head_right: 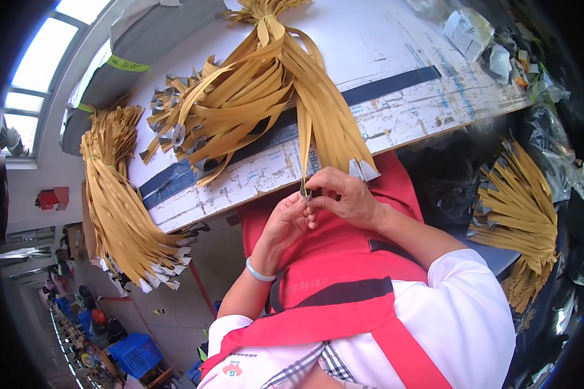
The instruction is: The recorder is manually assembling or inspecting long yellow zippers by attaching sliders and organizing bundles.
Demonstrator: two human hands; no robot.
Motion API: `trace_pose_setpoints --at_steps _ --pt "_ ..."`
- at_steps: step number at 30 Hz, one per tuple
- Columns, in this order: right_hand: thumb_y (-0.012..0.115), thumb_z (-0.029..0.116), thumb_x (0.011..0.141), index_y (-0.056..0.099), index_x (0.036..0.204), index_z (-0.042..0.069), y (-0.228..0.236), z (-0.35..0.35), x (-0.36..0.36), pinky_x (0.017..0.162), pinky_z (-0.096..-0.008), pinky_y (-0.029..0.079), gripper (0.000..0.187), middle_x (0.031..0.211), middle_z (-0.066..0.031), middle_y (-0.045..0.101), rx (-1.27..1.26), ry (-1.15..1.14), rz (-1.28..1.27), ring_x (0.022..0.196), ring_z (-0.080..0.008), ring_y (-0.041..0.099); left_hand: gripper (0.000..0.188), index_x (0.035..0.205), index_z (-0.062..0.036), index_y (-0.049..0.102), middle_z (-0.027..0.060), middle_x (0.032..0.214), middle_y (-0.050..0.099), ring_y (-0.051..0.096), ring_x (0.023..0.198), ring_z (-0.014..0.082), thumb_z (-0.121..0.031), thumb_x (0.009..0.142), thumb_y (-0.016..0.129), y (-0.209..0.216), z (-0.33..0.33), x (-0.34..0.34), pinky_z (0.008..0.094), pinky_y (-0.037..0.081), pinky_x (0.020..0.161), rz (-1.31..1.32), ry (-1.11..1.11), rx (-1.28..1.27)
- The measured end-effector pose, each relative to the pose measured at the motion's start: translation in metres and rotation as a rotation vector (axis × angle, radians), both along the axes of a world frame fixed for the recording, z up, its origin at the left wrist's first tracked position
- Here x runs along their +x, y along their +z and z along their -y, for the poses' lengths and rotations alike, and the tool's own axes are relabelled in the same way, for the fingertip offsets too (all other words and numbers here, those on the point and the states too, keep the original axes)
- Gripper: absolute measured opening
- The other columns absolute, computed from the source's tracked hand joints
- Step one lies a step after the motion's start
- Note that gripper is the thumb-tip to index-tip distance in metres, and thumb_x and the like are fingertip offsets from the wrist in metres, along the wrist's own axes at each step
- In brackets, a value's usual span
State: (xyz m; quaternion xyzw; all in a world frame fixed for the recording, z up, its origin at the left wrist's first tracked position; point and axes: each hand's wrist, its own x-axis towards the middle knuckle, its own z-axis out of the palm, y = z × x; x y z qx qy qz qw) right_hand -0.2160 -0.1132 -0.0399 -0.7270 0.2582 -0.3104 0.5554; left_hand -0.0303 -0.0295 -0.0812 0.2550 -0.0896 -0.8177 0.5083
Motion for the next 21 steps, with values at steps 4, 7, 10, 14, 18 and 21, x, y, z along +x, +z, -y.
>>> trace_pose_setpoints --at_steps 4,7,10,14,18,21 --pt "0.075 0.003 0.085 0.065 0.101 0.003 -0.01 0.006 0.002 0.07 -0.0278 0.052 0.018 0.1 -0.0081 0.06 -0.181 0.002 0.074 0.084 -0.0165 0.064 0.012 0.102 -0.0035 0.061 0.004 0.087 0.062 0.062 0.076 0.014 -0.015 0.101 0.059 0.002 0.002 0.0 0.0303 0.056 0.069 -0.064 -0.002 0.003" --pt "0.075 0.003 0.085 0.065 0.097 0.002 -0.008 0.008 0.002 0.069 -0.0287 0.051 0.016 0.095 -0.0079 0.058 -0.17 0.009 0.057 0.084 -0.0184 0.063 0.012 0.109 -0.0016 0.061 0.0063 0.094 0.062 0.062 0.084 0.0132 -0.006 0.098 0.061 0.019 0.003 -0.008 0.0299 0.056 0.075 0.516 0.211 -0.047" --pt "0.074 0.003 0.087 0.064 0.094 0.003 0.008 0.018 0.001 0.067 -0.026 0.05 0.012 0.093 -0.0054 0.057 -0.186 0.063 0.08 0.079 -0.0145 0.061 0.031 0.117 -0.0007 0.061 0.0088 0.11 0.062 0.06 0.105 0.0179 0.005 0.088 0.067 0.034 0.014 0.007 0.0291 0.05 0.091 0.885 0.289 -0.555" --pt "0.07 0.002 0.091 0.064 0.093 0.003 0.023 0.031 -0.002 0.064 -0.0208 0.049 0.006 0.098 -0.0041 0.058 0.462 0.173 0.158 0.075 -0.0089 0.06 0.031 0.114 -0.001 0.064 0.0093 0.114 0.061 0.06 0.108 0.0225 0.005 0.085 0.069 0.059 0.034 0.023 0.0315 0.048 0.094 1.164 0.126 -0.861" --pt "0.068 0.006 0.093 0.062 0.095 0.004 0.025 0.048 0.001 0.061 -0.021 0.05 0.006 0.095 -0.0034 0.061 0.649 0.212 0.186 0.071 -0.0098 0.063 0.026 0.108 -0.0008 0.065 0.0082 0.11 0.062 0.06 0.106 0.0225 0.003 0.083 0.072 0.065 0.046 0.023 0.0309 0.048 0.091 0.993 0.152 -0.735" --pt "0.068 0.01 0.094 0.062 0.095 0.005 0.029 0.05 0.007 0.063 -0.0227 0.051 0.008 0.087 -0.0027 0.063 0.699 0.226 0.188 0.07 -0.0104 0.063 0.019 0.099 -0.0009 0.064 0.0063 0.106 0.063 0.059 0.102 0.0187 0.003 0.083 0.073 0.051 0.051 0.027 0.0288 0.048 0.088 0.914 0.121 -0.729"
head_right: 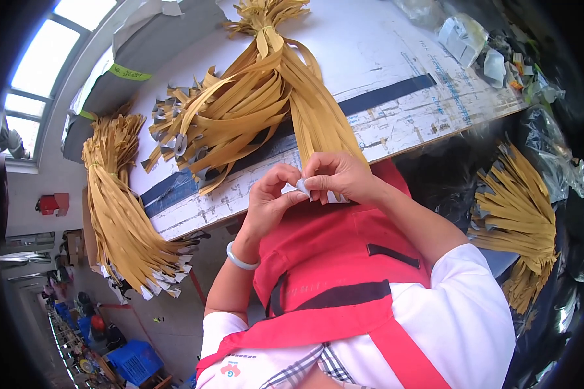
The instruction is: The recorder is manually assembling or inspecting long yellow zippers by attaching sliders and organizing bundles.
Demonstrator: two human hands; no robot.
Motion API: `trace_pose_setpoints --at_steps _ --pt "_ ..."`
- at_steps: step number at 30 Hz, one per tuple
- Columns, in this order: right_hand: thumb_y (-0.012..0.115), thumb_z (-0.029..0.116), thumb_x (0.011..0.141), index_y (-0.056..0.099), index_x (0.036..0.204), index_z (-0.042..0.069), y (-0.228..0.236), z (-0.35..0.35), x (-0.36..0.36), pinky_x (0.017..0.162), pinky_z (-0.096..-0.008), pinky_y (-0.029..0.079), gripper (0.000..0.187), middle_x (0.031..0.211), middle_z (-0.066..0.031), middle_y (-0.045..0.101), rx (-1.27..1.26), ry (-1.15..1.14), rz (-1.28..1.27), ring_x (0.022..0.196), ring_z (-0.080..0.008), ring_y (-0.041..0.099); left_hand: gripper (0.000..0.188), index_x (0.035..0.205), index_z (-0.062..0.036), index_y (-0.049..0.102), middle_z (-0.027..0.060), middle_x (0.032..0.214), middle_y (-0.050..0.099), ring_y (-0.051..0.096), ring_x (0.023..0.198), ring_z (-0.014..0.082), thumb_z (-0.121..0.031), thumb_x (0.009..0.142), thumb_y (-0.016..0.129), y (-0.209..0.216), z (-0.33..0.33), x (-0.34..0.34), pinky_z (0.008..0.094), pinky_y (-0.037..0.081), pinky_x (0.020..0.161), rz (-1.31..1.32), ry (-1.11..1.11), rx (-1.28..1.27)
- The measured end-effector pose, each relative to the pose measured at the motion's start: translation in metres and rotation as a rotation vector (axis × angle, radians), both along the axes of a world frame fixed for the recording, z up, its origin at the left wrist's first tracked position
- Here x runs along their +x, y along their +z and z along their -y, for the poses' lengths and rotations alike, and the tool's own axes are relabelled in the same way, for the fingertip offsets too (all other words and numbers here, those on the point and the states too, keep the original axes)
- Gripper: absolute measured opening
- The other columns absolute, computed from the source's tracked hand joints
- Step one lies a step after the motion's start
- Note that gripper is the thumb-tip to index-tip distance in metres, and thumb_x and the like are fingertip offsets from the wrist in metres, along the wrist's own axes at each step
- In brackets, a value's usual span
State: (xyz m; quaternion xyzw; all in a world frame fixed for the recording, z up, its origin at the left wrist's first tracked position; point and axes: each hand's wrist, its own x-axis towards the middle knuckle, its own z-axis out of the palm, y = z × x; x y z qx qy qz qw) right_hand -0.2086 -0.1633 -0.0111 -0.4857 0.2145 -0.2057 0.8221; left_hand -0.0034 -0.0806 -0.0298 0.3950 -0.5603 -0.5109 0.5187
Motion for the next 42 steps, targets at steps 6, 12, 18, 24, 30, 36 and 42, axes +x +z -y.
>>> trace_pose_setpoints --at_steps 6,12,18,24,30,36,42 --pt "0.071 0.013 0.092 0.062 0.095 0.004 0.011 0.013 0.001 0.066 -0.0247 0.053 0.013 0.083 -0.003 0.064 -0.008 0.164 -0.149 0.072 -0.0112 0.064 0.01 0.09 -0.0015 0.064 0.002 0.092 0.064 0.059 0.088 0.0095 0.003 0.086 0.071 -0.001 0.0 -0.002 0.0244 0.048 0.081 -0.22 -0.011 0.2" --pt "0.069 0.006 0.09 0.059 0.091 0.003 0.011 0.006 0.011 0.063 -0.0262 0.053 0.01 0.082 -0.0047 0.064 -0.242 0.016 -0.21 0.07 -0.0124 0.064 0.011 0.086 -0.0022 0.062 -0.002 0.08 0.062 0.057 0.075 0.0051 0.003 0.086 0.072 -0.001 0.003 -0.005 0.0213 0.047 0.067 -0.13 0.135 0.233" --pt "0.066 0.001 0.085 0.058 0.092 0.002 -0.02 0.0 0.028 0.063 -0.0358 0.049 0.011 0.083 -0.0105 0.058 -0.993 -0.402 -0.33 0.069 -0.0275 0.061 0.012 0.087 -0.0022 0.059 -0.0013 0.078 0.053 0.056 0.065 0.0067 0.009 0.088 0.063 -0.031 -0.011 -0.039 0.0194 0.047 0.057 0.26 0.396 -0.049" --pt "0.066 -0.003 0.085 0.061 0.095 0.003 -0.012 0.001 0.014 0.069 -0.0338 0.049 0.013 0.088 -0.0108 0.059 -1.028 -0.217 -0.164 0.08 -0.0257 0.061 0.027 0.116 0.0 0.064 0.0084 0.108 0.059 0.059 0.079 0.0112 0.007 0.09 0.064 0.016 -0.001 0.002 0.0239 0.052 0.067 0.239 0.272 -0.048" --pt "0.064 0.005 0.094 0.062 0.094 0.002 -0.013 -0.009 0.018 0.068 -0.0269 0.05 0.003 0.085 -0.0039 0.062 -0.558 -0.232 -0.117 0.076 -0.0128 0.061 0.017 0.1 -0.0002 0.066 0.008 0.086 0.063 0.059 0.073 0.0153 0.009 0.086 0.065 0.001 0.0 0.014 0.0281 0.05 0.065 0.205 0.158 -0.023" --pt "0.065 0.018 0.099 0.061 0.093 0.004 -0.014 -0.011 0.016 0.06 -0.0196 0.045 0.015 0.075 0.0015 0.059 -0.202 -0.219 -0.201 0.065 -0.0043 0.055 0.012 0.089 0.0002 0.059 0.0091 0.079 0.059 0.057 0.064 0.0173 0.011 0.086 0.063 0.004 -0.008 -0.008 0.0272 0.046 0.058 0.354 0.325 -0.157" --pt "0.063 0.017 0.1 0.06 0.09 0.006 -0.014 -0.001 0.012 0.052 -0.0191 0.041 0.015 0.07 0.0043 0.055 -0.166 -0.26 -0.267 0.058 -0.0027 0.05 0.008 0.093 -0.0007 0.055 0.0062 0.083 0.055 0.06 0.065 0.0132 0.006 0.095 0.059 0.007 -0.013 0.011 0.0246 0.049 0.058 0.107 0.576 -0.115"
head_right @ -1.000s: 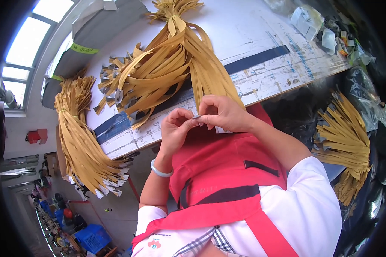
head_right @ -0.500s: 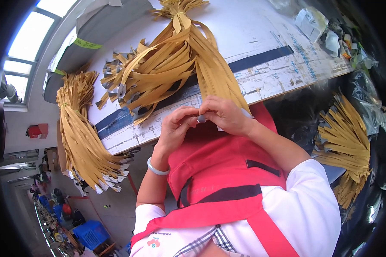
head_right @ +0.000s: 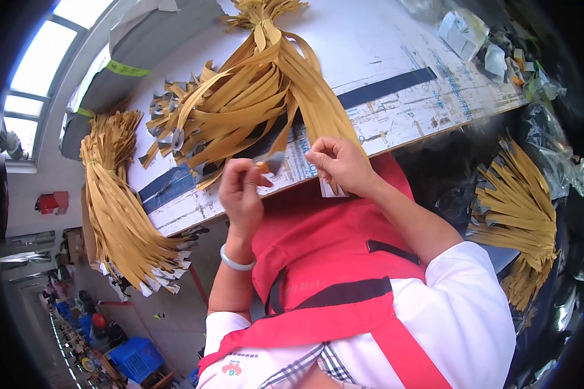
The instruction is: The recorder is manually assembling or inspecting long yellow zippers by attaching sliders and organizing bundles.
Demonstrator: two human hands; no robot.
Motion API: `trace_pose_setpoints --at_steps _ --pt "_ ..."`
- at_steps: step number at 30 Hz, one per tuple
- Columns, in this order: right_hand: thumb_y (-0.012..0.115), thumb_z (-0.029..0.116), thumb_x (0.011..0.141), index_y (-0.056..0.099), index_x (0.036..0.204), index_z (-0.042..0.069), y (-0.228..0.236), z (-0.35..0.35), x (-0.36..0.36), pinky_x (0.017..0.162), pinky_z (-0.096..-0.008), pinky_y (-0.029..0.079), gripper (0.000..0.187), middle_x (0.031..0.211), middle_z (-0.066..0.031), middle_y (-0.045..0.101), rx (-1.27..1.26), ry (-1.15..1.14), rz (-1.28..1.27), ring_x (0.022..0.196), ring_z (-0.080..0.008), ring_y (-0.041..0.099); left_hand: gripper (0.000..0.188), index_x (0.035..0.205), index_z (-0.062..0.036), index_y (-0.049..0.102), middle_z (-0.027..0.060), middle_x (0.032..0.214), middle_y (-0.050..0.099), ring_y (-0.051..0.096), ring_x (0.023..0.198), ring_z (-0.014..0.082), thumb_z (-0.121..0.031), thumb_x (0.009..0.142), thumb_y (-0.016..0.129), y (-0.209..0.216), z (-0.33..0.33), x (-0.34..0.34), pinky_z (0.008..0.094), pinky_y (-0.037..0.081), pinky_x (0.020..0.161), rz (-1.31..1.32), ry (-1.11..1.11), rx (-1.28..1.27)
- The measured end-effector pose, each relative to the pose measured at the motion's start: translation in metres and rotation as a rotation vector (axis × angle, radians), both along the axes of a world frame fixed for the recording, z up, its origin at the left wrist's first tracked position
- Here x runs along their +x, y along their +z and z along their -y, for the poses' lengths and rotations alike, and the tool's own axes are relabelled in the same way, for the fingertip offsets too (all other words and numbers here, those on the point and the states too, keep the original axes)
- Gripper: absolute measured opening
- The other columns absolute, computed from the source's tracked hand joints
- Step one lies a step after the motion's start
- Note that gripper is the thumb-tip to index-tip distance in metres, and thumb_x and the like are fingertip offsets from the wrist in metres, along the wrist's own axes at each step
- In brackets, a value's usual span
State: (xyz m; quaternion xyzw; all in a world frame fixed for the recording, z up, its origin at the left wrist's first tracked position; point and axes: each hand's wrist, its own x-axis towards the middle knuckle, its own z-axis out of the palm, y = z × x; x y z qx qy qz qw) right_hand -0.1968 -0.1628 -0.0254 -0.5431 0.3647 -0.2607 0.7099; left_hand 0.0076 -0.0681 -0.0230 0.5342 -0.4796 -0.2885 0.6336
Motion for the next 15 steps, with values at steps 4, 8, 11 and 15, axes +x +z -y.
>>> trace_pose_setpoints --at_steps 4,8,11,15 --pt "0.064 0.019 0.098 0.062 0.09 0.003 -0.014 0.008 -0.055 0.058 -0.0214 0.046 0.018 0.074 0.0013 0.059 -0.106 -0.093 -0.19 0.066 -0.0045 0.054 0.01 0.109 -0.0014 0.056 0.0074 0.095 0.062 0.064 0.081 0.0145 -0.009 0.102 0.056 0.054 0.005 0.097 0.0268 0.056 0.069 -0.279 0.515 -0.247" --pt "0.066 0.015 0.093 0.064 0.093 0.0 -0.008 -0.022 -0.067 0.063 -0.0295 0.049 0.016 0.076 -0.0075 0.066 -0.345 0.074 -0.429 0.069 -0.0139 0.063 0.007 0.106 -0.0018 0.06 0.0068 0.095 0.063 0.062 0.086 0.0136 -0.005 0.099 0.059 0.044 -0.016 0.1 0.0274 0.054 0.076 -0.079 0.385 -0.114" --pt "0.067 0.016 0.091 0.066 0.095 0.004 -0.012 -0.043 -0.053 0.065 -0.0375 0.051 0.013 0.08 -0.0155 0.068 -0.457 0.142 -0.591 0.073 -0.0288 0.067 0.013 0.098 -0.001 0.065 0.0101 0.097 0.064 0.062 0.084 0.0173 0.008 0.089 0.063 0.01 -0.019 0.032 0.0262 0.048 0.074 0.409 0.037 0.004" --pt "0.065 0.017 0.091 0.066 0.095 0.004 -0.024 -0.036 -0.047 0.068 -0.0403 0.052 0.013 0.083 -0.0158 0.068 -0.591 0.043 -0.564 0.077 -0.0336 0.067 0.02 0.097 -0.0075 0.069 0.0072 0.117 0.06 0.054 0.115 0.0285 -0.003 0.078 0.065 -0.021 -0.008 -0.052 0.0434 0.039 0.101 0.972 -0.309 -0.001"
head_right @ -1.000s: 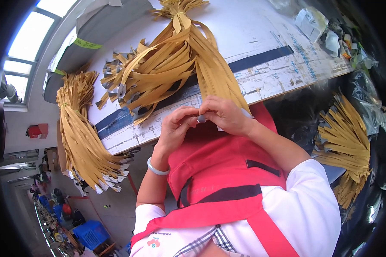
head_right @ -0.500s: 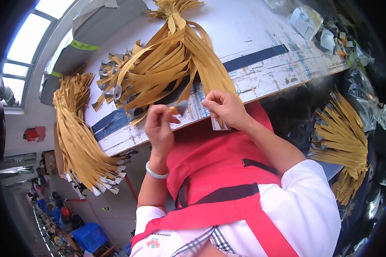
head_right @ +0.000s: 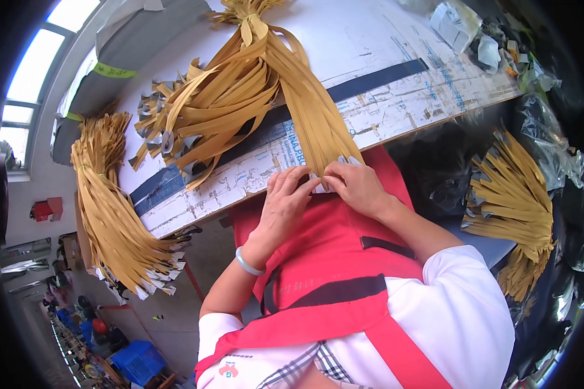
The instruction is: The recorder is manually assembling or inspecting long yellow zippers by attaching sliders and organizing bundles.
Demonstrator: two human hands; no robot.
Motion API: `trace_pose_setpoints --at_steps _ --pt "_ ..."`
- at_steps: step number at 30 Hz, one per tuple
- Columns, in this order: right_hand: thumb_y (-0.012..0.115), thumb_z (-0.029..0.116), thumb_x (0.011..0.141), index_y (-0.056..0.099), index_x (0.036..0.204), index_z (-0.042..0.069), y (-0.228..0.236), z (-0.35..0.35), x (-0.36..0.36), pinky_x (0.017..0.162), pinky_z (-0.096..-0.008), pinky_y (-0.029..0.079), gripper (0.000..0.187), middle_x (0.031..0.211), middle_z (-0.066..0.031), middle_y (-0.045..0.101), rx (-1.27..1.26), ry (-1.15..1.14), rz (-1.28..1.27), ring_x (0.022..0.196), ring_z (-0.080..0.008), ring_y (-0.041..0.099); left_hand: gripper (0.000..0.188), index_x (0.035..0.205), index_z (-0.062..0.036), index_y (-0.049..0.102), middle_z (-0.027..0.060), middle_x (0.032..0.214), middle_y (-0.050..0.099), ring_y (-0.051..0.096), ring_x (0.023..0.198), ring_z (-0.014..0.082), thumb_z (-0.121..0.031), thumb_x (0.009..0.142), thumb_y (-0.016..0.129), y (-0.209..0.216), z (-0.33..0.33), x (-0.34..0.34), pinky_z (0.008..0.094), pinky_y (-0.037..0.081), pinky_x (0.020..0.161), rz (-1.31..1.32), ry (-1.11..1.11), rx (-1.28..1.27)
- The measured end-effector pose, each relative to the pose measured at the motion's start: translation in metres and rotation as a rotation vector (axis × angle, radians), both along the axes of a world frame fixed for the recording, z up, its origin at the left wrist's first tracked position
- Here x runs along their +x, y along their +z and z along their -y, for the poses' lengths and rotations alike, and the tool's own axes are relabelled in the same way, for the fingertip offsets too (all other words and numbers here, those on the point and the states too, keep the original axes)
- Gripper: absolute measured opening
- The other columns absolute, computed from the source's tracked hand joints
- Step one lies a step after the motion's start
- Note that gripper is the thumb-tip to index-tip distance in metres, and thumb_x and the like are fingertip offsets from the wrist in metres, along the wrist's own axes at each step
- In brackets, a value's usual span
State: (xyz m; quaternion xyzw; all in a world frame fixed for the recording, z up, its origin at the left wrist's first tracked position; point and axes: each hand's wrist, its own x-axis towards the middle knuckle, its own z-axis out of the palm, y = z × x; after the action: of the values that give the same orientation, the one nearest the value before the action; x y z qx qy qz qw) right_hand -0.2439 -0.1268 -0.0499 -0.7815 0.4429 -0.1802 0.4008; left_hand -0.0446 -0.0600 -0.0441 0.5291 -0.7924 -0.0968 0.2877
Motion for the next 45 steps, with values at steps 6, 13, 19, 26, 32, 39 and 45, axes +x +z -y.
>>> trace_pose_setpoints --at_steps 6,13,19,26,32,39,45 --pt "0.064 0.016 0.092 0.066 0.095 0.003 0.004 0.011 -0.004 0.068 -0.0405 0.052 0.013 0.086 -0.0157 0.068 0.0 0.026 0.056 0.079 -0.0343 0.066 0.02 0.095 -0.0129 0.07 0.0064 0.118 0.057 0.052 0.117 0.0252 -0.009 0.076 0.064 -0.025 0.022 0.013 0.0393 0.035 0.102 0.094 -0.106 0.02" --pt "0.062 0.012 0.093 0.066 0.097 0.0 0.001 0.01 0.001 0.07 -0.0345 0.051 0.014 0.084 -0.0142 0.068 0.17 0.058 0.15 0.076 -0.0262 0.065 0.023 0.097 -0.0125 0.067 0.0066 0.111 0.054 0.053 0.109 0.0258 -0.01 0.075 0.063 -0.032 0.022 0.005 0.0396 0.035 0.101 0.239 -0.19 -0.023" --pt "0.06 0.009 0.096 0.067 0.097 -0.001 0.01 0.015 0.002 0.069 -0.0283 0.051 0.012 0.084 -0.0083 0.067 0.296 0.03 0.182 0.075 -0.0144 0.063 0.013 0.089 -0.0098 0.069 0.0065 0.105 0.056 0.054 0.103 0.0256 -0.006 0.077 0.07 -0.023 0.031 0.016 0.0381 0.04 0.097 -0.132 -0.179 0.066" --pt "0.065 0.009 0.096 0.064 0.107 0.003 0.03 0.008 0.016 0.071 -0.0241 0.05 0.013 0.1 -0.0036 0.059 0.417 0.236 0.654 0.081 -0.0089 0.058 0.006 0.089 -0.0031 0.068 0.0044 0.103 0.058 0.055 0.1 0.0158 -0.004 0.086 0.073 0.008 0.012 0.034 0.028 0.043 0.09 -1.042 -0.105 0.524" --pt "0.069 0.012 0.094 0.062 0.101 0.002 0.045 0.023 0.03 0.072 -0.0226 0.049 0.013 0.102 -0.0041 0.056 0.238 0.398 0.581 0.08 -0.0087 0.057 0.007 0.099 -0.0011 0.063 0.0024 0.104 0.057 0.052 0.093 0.0094 -0.002 0.093 0.066 0.003 0.012 0.029 0.0228 0.043 0.082 -1.415 -0.066 0.433" --pt "0.072 0.01 0.091 0.065 0.091 0.003 0.041 0.022 0.04 0.062 -0.0202 0.049 0.01 0.09 -0.0012 0.057 0.664 0.195 0.744 0.074 -0.0083 0.059 0.013 0.104 -0.0011 0.063 0.0007 0.098 0.06 0.055 0.09 0.0095 -0.003 0.092 0.068 0.021 0.014 0.041 0.0237 0.046 0.082 -1.425 -0.114 0.733" --pt "0.069 0.002 0.091 0.063 0.091 0.003 0.05 0.039 0.041 0.056 -0.02 0.048 0.006 0.092 -0.0036 0.057 0.811 0.341 0.703 0.069 -0.0087 0.062 0.01 0.091 -0.0011 0.064 0.0006 0.091 0.063 0.059 0.084 0.01 0.001 0.086 0.072 0.023 0.021 0.053 0.0254 0.049 0.079 -1.151 -0.128 0.616"
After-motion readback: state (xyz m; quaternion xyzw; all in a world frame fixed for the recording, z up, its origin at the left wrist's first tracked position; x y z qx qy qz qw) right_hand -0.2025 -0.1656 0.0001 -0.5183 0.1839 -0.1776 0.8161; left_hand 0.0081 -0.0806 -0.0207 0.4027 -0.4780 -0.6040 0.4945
